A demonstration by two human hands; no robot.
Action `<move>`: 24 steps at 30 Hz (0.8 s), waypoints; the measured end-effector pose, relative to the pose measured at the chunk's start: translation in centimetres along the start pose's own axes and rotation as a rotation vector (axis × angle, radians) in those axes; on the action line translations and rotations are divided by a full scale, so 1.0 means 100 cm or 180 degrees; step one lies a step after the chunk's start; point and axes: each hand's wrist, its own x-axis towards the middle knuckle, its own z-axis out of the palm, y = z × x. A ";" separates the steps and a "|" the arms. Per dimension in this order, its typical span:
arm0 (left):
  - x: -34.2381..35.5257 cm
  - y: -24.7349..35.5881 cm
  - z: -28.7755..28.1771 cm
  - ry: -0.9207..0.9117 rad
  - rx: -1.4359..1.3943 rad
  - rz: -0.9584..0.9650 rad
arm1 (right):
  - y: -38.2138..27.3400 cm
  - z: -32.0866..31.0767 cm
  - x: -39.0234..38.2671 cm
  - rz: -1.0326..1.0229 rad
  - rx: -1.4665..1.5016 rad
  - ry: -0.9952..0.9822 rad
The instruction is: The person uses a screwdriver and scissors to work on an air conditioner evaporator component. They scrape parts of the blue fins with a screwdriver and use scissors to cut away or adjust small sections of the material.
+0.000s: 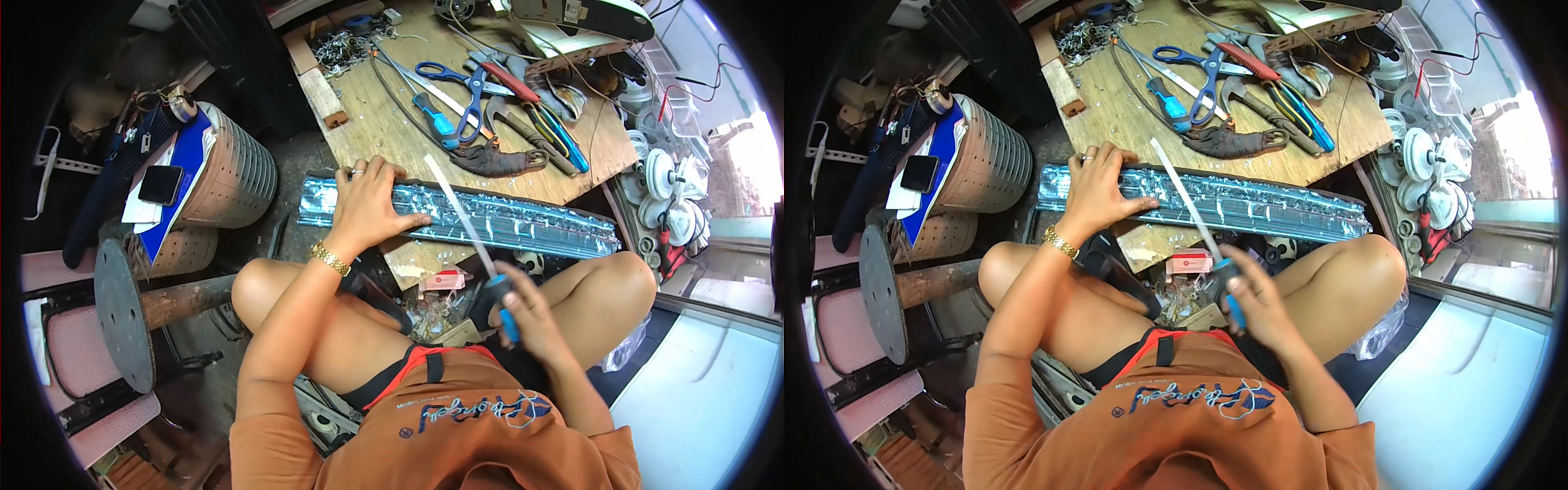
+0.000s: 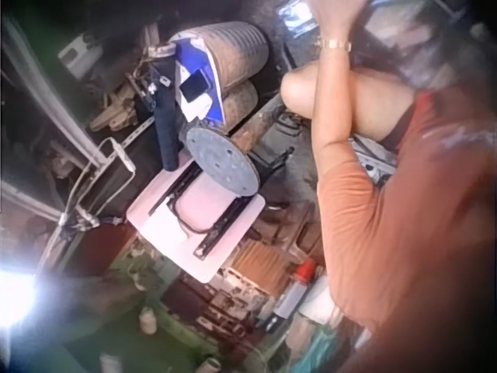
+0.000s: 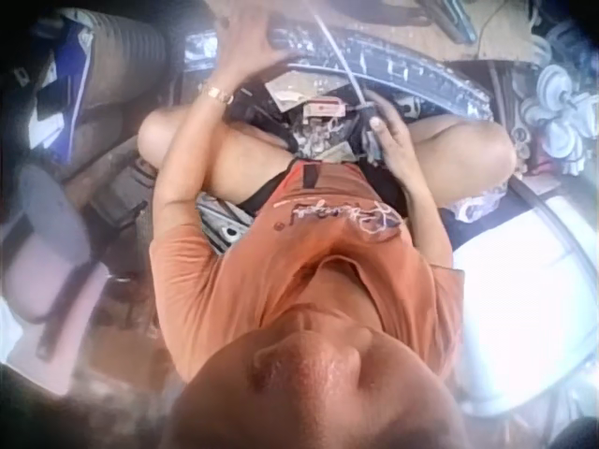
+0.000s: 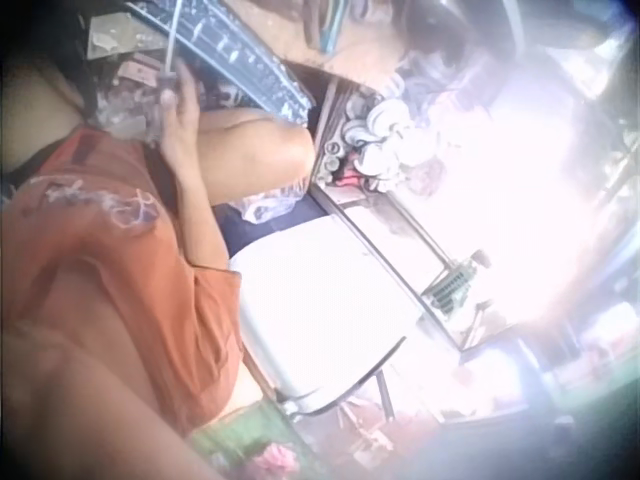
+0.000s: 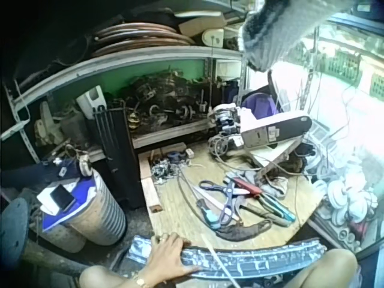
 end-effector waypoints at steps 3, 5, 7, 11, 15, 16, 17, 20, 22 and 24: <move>-0.002 -0.001 0.001 0.0132 -0.0049 -0.0028 | -0.028 -0.046 -0.003 -0.0490 -0.0734 0.0602; -0.006 -0.005 0.002 0.0110 -0.0043 -0.0014 | -0.058 -0.066 0.002 -0.0893 -0.1793 0.0955; -0.004 -0.006 0.003 0.0096 -0.0060 0.0043 | -0.089 -0.075 0.017 -0.1855 -0.3309 0.1332; -0.005 -0.015 0.001 0.0085 -0.0471 0.0040 | -0.125 -0.086 0.076 -0.1792 -0.4015 0.1435; 0.000 -0.017 0.001 0.0105 -0.0693 0.0088 | -0.120 -0.105 0.135 -0.2460 -0.4695 0.1513; 0.000 -0.014 0.000 0.0088 -0.0626 0.0117 | -0.120 -0.109 0.145 -0.2442 -0.4799 0.1465; 0.001 -0.011 -0.001 0.0089 -0.0529 0.0175 | -0.120 -0.113 0.153 -0.2495 -0.4762 0.1437; -0.005 -0.012 -0.003 0.0110 -0.0390 0.0165 | -0.123 -0.095 0.168 -0.2259 -0.4489 0.1361; -0.006 -0.011 -0.002 0.0100 -0.0383 0.0170 | -0.122 -0.084 0.180 -0.2715 -0.4361 0.1304; -0.004 -0.009 -0.001 0.0184 -0.0236 0.0272 | -0.121 -0.077 0.204 -0.2833 -0.4223 0.1269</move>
